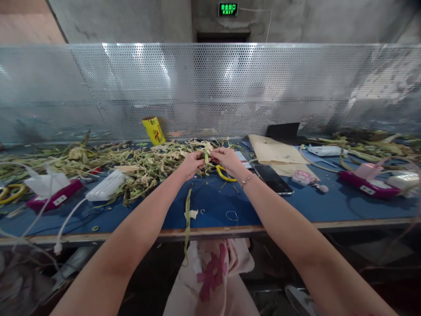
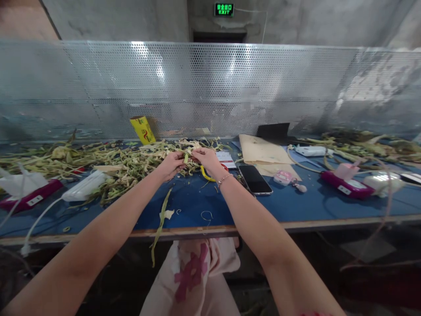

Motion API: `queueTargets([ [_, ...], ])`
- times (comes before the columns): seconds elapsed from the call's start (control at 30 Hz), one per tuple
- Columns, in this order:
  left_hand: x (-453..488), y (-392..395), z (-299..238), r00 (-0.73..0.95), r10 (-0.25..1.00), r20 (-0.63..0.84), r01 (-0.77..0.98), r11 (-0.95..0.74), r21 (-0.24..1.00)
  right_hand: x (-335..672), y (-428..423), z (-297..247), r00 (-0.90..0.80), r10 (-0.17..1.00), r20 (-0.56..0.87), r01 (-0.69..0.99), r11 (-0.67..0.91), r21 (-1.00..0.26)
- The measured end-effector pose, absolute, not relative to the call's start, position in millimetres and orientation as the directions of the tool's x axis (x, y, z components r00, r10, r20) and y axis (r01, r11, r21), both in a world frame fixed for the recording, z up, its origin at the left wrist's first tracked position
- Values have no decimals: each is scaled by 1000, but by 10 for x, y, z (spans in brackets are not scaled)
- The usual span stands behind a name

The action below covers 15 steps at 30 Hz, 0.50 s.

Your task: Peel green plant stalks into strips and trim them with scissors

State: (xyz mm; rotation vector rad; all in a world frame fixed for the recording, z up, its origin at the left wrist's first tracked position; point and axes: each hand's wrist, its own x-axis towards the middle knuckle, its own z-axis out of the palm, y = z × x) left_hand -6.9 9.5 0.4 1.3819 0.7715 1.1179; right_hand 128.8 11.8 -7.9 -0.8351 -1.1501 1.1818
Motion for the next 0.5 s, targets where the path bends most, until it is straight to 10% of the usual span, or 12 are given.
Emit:
queueTargets([
  [0.5, -185, 61, 87, 476, 866, 154, -173, -79, 982, 1285, 100, -57, -10, 981, 193, -264, 184, -947],
])
